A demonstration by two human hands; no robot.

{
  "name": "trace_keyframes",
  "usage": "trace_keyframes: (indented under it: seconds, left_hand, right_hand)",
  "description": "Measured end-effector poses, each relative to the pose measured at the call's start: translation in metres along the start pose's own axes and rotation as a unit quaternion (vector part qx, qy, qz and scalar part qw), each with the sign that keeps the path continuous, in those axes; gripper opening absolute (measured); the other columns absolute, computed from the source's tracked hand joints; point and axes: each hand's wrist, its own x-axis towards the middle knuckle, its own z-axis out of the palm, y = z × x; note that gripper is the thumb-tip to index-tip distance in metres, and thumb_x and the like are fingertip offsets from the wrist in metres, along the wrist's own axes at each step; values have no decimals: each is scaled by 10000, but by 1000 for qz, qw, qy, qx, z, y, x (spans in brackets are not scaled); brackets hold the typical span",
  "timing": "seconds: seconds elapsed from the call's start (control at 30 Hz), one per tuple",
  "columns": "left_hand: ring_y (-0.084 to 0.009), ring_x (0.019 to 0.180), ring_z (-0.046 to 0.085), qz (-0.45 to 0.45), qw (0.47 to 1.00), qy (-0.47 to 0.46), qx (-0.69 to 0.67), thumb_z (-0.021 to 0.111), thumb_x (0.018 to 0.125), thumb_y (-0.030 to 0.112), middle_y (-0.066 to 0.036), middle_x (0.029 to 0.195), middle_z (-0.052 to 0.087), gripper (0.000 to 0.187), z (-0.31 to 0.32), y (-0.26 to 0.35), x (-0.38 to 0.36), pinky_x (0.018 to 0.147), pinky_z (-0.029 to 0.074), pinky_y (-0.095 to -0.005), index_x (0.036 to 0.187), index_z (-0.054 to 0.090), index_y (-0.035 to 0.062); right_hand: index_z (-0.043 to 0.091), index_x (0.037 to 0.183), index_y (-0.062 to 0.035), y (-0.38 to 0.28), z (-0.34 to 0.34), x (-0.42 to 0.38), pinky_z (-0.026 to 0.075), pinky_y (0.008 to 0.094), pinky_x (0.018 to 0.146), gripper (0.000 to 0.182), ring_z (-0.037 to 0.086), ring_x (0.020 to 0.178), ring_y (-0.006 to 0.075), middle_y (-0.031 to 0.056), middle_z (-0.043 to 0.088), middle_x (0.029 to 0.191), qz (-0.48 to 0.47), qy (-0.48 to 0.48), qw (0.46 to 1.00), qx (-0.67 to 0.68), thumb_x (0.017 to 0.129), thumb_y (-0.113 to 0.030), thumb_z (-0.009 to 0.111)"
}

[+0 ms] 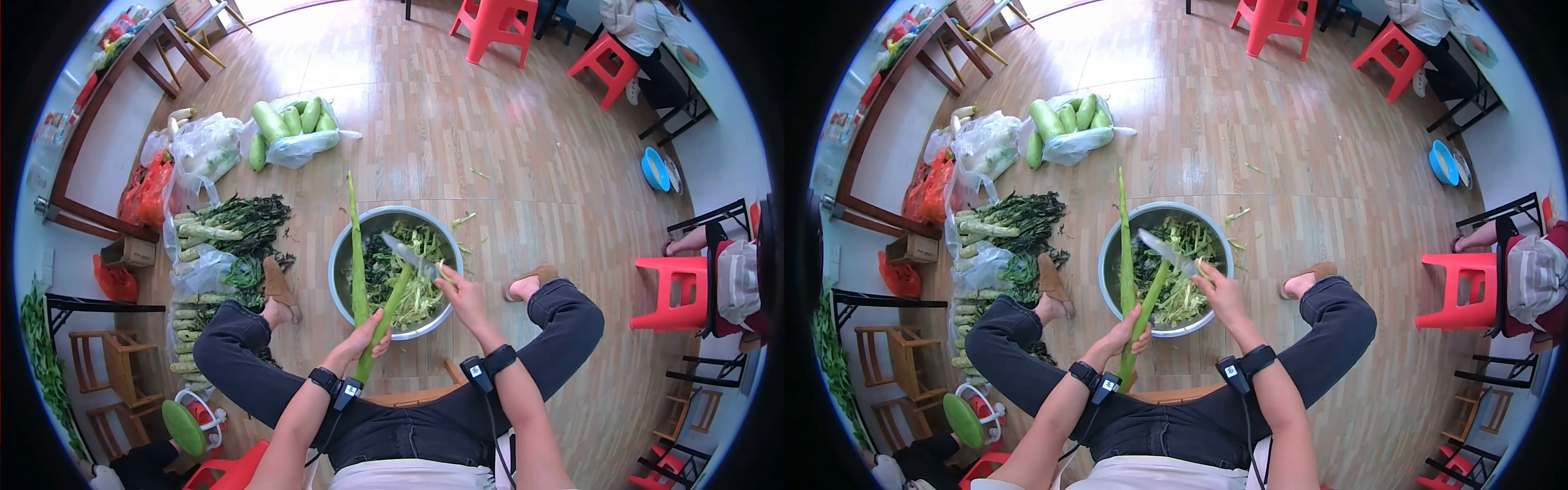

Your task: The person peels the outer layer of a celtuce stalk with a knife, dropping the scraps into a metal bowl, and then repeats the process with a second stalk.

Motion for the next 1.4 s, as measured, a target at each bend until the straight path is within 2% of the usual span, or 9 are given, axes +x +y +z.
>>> trace_keyframes:
  seconds: [0.3,0.43,0.7,0.87,1.07,1.2,1.27,1.33,1.4]
  left_hand:
    - [-130,352,357,-1,1000,2,25,164,878,673,-9,416,348,687,1,1,1,398,338,-245,606,392,85]
    - [-130,362,357,2,1000,-10,5,191,897,644,-12,428,357,671,1,0,1,408,346,-244,601,405,80]
    - [-128,354,358,-6,1000,4,20,186,893,650,-12,423,356,671,2,-1,2,397,342,-243,605,399,82]
    - [-127,354,362,-1,1000,-2,25,174,894,648,-11,428,364,673,3,0,1,403,349,-243,620,402,78]
    - [-118,400,408,-19,990,92,108,269,918,593,-16,472,411,614,4,-5,6,416,372,-247,663,470,72]
    - [-151,469,509,56,951,188,241,356,906,575,-29,508,483,587,-1,-9,11,470,422,-272,726,523,43]
    - [-188,500,558,75,929,238,273,396,896,571,-55,524,524,577,-5,-11,16,494,445,-305,747,533,30]
    - [-304,600,613,139,789,370,471,478,871,528,-139,593,589,511,-11,-14,18,558,468,-401,796,534,26]
    - [-342,640,606,149,772,376,491,503,858,509,-169,624,593,478,-10,-10,16,584,462,-437,816,531,33]
  right_hand:
    - [597,1162,-145,1,11,-12,456,352,536,404,582,519,275,174,578,601,-112,-26,991,-65,836,-385,609]
    - [598,1161,-151,16,-4,9,440,371,514,400,585,524,285,179,571,598,-23,23,999,-18,838,-387,605]
    - [602,1156,-161,4,4,-8,419,350,491,390,587,515,258,156,575,595,-109,-12,989,-98,833,-380,616]
    - [601,1156,-120,16,-13,10,436,326,535,396,601,549,207,152,609,639,70,60,995,-40,848,-370,601]
    - [584,1174,-84,14,-12,5,428,304,534,412,573,556,154,138,620,666,56,51,997,-8,858,-350,595]
    - [569,1185,-55,17,-10,4,438,303,547,427,586,576,144,144,633,689,113,56,992,-2,868,-340,582]
    - [549,1201,-31,15,-9,2,429,303,525,442,552,542,130,126,622,661,160,89,977,107,877,-330,572]
    - [549,1209,-55,36,-3,4,434,309,525,442,556,536,144,121,614,644,104,92,988,60,875,-343,569]
    - [549,1217,-80,37,3,-3,439,315,525,442,559,530,159,116,607,627,49,97,994,15,873,-356,566]
